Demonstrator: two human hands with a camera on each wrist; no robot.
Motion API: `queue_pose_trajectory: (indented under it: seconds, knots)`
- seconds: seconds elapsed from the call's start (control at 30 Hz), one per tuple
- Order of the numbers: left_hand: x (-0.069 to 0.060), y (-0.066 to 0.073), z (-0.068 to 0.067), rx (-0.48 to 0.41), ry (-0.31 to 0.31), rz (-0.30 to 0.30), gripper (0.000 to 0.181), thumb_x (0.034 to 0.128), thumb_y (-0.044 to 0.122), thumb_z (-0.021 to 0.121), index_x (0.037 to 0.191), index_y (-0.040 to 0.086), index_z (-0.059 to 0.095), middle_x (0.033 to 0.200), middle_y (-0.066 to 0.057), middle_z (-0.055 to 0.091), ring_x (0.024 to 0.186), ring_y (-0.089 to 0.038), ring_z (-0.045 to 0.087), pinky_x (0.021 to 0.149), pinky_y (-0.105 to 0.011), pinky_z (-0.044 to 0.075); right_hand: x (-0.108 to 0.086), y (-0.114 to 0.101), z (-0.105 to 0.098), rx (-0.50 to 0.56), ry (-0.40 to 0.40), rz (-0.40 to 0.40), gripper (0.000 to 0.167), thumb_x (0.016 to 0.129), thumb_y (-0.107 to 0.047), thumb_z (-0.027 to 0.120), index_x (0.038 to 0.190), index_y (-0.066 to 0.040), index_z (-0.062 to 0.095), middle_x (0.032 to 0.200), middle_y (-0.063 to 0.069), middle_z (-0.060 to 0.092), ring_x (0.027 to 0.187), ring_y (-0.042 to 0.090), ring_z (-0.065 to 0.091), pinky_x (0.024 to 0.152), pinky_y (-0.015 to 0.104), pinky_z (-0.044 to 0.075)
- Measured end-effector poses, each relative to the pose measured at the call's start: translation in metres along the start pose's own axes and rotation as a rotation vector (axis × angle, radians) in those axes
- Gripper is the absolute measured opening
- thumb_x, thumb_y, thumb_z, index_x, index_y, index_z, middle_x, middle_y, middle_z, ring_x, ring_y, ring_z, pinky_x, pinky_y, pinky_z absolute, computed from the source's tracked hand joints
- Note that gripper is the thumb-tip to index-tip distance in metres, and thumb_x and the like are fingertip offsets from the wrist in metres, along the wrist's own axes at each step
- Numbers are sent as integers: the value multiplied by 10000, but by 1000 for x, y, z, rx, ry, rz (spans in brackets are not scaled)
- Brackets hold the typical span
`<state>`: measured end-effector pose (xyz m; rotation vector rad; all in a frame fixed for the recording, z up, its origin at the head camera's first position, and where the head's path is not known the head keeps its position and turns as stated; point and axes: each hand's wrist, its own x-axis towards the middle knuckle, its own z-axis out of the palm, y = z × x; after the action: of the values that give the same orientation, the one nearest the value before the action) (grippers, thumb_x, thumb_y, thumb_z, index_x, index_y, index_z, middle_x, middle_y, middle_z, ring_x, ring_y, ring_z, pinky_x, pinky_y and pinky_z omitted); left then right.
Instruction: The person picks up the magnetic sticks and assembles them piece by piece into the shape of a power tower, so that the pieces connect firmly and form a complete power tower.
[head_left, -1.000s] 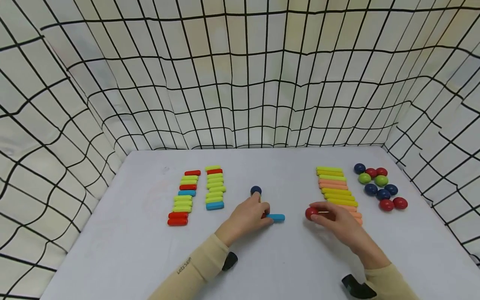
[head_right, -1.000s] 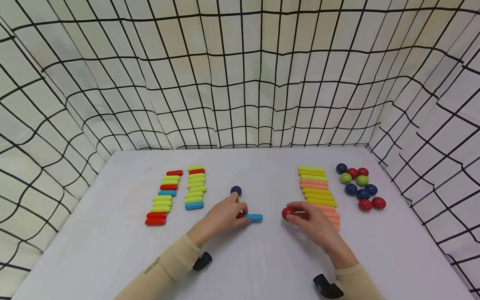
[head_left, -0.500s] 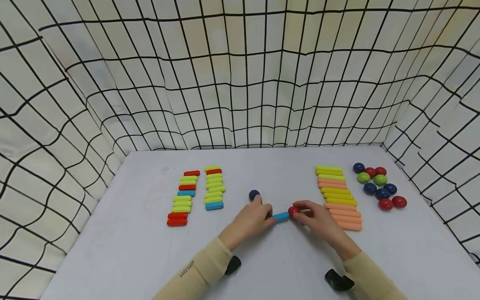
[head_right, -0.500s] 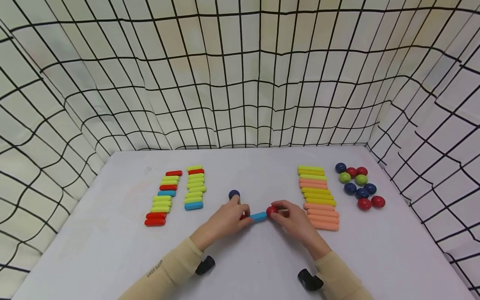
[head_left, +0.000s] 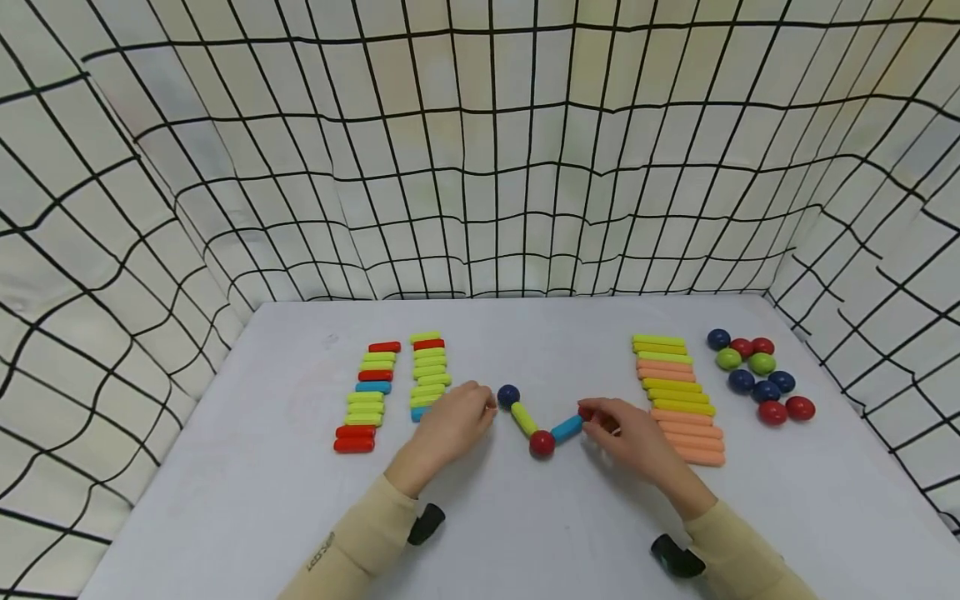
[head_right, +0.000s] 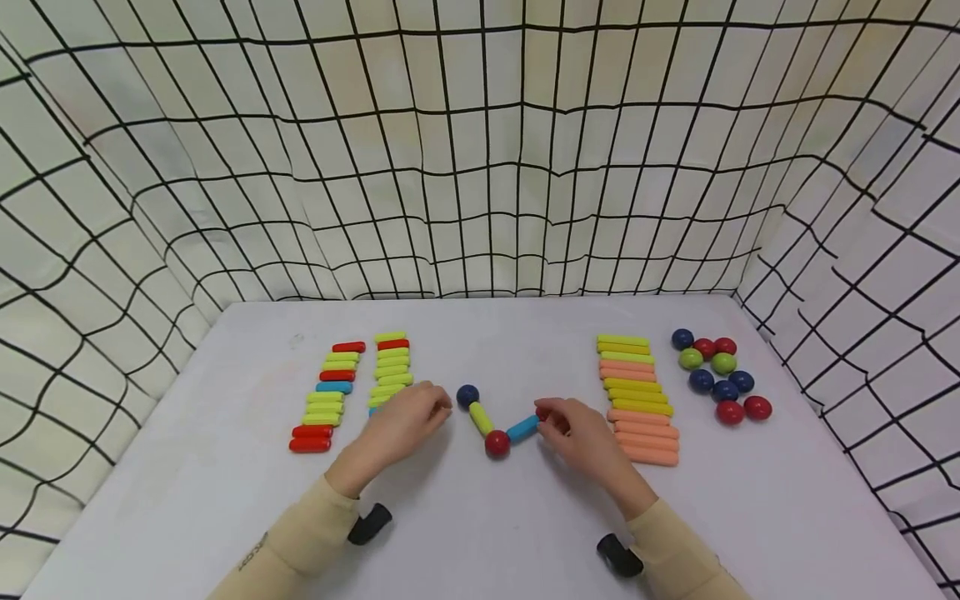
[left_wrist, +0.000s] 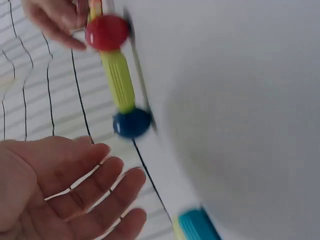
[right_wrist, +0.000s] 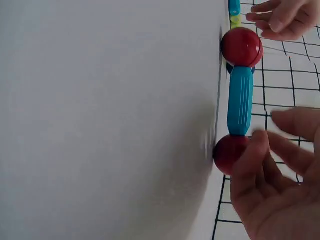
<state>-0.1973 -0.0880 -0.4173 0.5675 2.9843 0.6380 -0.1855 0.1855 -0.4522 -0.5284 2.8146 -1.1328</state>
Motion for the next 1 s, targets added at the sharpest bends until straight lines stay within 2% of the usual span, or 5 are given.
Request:
queue_pose_trajectory:
  seconds: [0.23, 0.4, 0.7, 0.8, 1.0]
  knots:
    - [-12, -37, -17, 113, 15, -146, 105, 857, 40, 724, 949, -9, 718, 869, -77, 606, 789, -220, 574, 702, -322, 542, -4, -5, 7, 57, -243, -33, 476, 976, -309, 602, 1378, -69, 519, 844, -49, 565, 691, 84, 525, 598, 224, 464]
    - [-13, -43, -15, 93, -28, -149, 47, 854, 15, 722, 862, -31, 718, 792, -66, 578, 743, -204, 525, 681, -310, 518, -3, -7, 11, 65, -250, -19, 366, 988, -343, 577, 1256, -93, 563, 863, -45, 590, 700, 107, 559, 623, 241, 496]
    - [-5, -35, -12, 21, -201, -91, 100, 860, 137, 750, 926, 75, 706, 815, 6, 622, 771, -169, 549, 704, -330, 511, -1, 0, 8, 50, -250, -73, 274, 986, -320, 588, 1193, -143, 613, 981, -43, 595, 826, 146, 549, 691, 246, 510]
    - [5, -31, -6, -102, -201, -70, 125, 883, 156, 730, 963, 67, 692, 813, 5, 608, 754, -161, 536, 690, -306, 494, 1, 1, 8, 56, -248, -91, 287, 985, -310, 591, 1213, -138, 616, 998, -34, 596, 833, 146, 550, 690, 245, 511]
    - [31, -21, 12, -504, -204, -122, 210, 911, 213, 703, 1025, 36, 692, 853, -15, 644, 716, -135, 597, 663, -251, 529, 6, 0, 11, 77, -259, -100, 292, 988, -303, 588, 1220, -129, 618, 1028, -16, 608, 839, 147, 561, 698, 248, 516]
